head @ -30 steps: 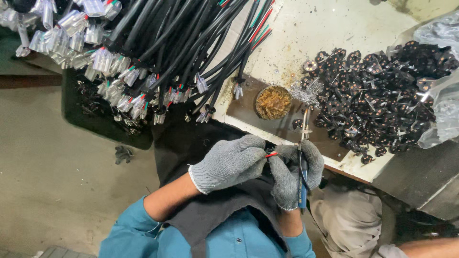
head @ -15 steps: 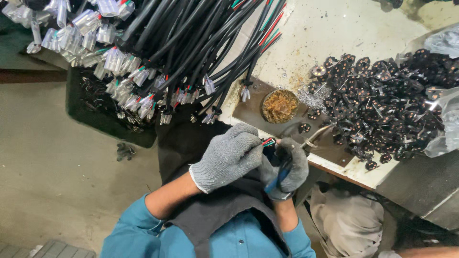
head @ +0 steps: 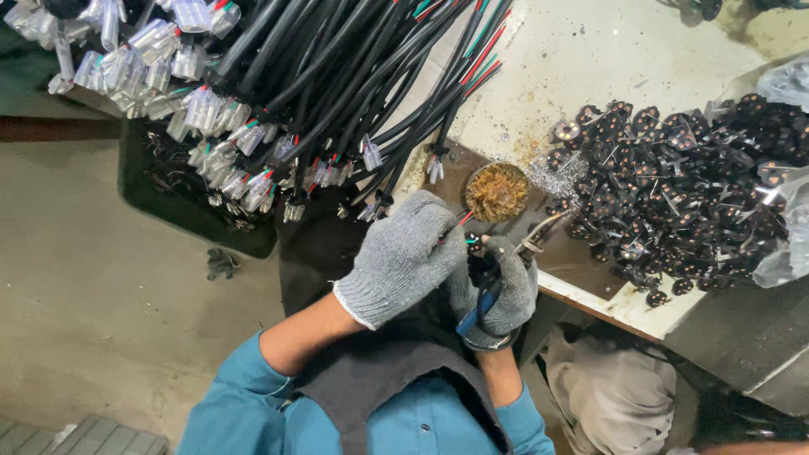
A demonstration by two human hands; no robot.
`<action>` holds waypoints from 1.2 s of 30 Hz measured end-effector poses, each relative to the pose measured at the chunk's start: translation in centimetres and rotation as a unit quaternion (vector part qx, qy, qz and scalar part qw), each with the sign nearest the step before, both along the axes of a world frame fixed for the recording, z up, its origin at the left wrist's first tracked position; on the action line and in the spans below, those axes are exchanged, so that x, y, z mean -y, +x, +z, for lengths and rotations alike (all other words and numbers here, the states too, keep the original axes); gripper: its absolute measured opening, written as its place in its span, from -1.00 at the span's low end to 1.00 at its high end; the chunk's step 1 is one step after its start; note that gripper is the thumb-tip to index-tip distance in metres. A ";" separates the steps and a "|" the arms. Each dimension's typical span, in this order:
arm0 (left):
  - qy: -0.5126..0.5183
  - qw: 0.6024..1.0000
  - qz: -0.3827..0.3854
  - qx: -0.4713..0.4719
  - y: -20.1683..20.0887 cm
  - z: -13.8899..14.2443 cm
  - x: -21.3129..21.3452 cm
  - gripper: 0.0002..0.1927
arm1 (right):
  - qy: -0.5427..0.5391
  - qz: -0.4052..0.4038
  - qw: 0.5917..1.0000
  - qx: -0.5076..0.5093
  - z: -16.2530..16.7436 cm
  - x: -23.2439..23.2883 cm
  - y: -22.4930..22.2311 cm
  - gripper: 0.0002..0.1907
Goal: The person solders the exposed ends of red and green wires using a soldering iron. They repeatedly pick up wires, apply solder, and place the finished wires aside on the workbench.
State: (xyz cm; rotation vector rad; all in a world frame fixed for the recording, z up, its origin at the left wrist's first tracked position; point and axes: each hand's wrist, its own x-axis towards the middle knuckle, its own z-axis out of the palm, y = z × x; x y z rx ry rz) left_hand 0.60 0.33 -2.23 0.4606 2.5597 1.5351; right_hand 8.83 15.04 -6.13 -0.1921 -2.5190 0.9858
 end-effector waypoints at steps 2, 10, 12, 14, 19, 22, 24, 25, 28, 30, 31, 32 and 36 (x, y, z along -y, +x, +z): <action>-0.013 1.000 -0.008 -0.024 0.0 -0.1 0.1 -0.84 | 0.006 -0.002 1.000 -0.005 -0.2 0.2 0.3 -0.64; -0.014 0.998 -0.063 -0.005 1.0 -0.4 0.8 -0.82 | -0.004 0.027 0.999 -0.021 0.0 0.3 1.8 -0.63; -0.012 0.998 -0.069 -0.009 0.7 -0.3 0.7 -0.83 | 0.020 0.020 1.000 0.003 0.3 0.2 1.5 -0.63; 0.001 0.997 -0.074 0.006 0.0 -0.3 0.6 -0.83 | 0.027 0.022 0.999 0.017 0.4 0.0 0.7 -0.63; 0.119 0.982 -0.058 0.136 -0.7 -0.1 0.7 -0.86 | 0.022 0.052 0.997 -0.050 0.5 -0.4 -0.7 -0.63; 0.134 0.963 -0.074 0.224 -0.2 -0.6 1.0 -0.84 | 0.000 0.036 0.999 0.012 0.8 0.1 -0.5 -0.68; 0.029 0.971 -0.063 0.231 0.3 -1.1 1.1 -0.83 | 0.008 -0.008 1.000 0.025 0.7 0.7 -0.2 -0.75; 0.007 0.984 -0.070 0.161 0.6 -1.4 1.2 -0.83 | 0.011 -0.030 0.999 0.030 0.6 1.0 -0.1 -0.78; -0.036 0.997 -0.070 0.018 1.7 -2.2 0.8 -0.81 | 0.024 -0.041 0.999 0.020 0.1 1.0 0.7 -0.83; -0.035 0.999 -0.040 0.012 2.5 -2.5 0.1 -0.82 | 0.008 -0.037 0.999 0.013 -0.4 0.6 1.5 -0.81; -0.036 0.999 -0.029 0.009 3.0 -2.5 -0.4 -0.82 | 0.000 -0.035 0.999 0.008 -0.6 0.2 2.0 -0.80; -0.038 0.999 -0.018 0.006 3.1 -2.6 -0.5 -0.81 | -0.001 -0.035 0.999 0.011 -1.0 0.3 2.2 -0.81; -0.060 0.998 -0.020 -0.009 2.0 -1.4 0.6 -0.76 | 0.012 -0.030 0.999 0.010 -0.1 1.5 1.7 -0.81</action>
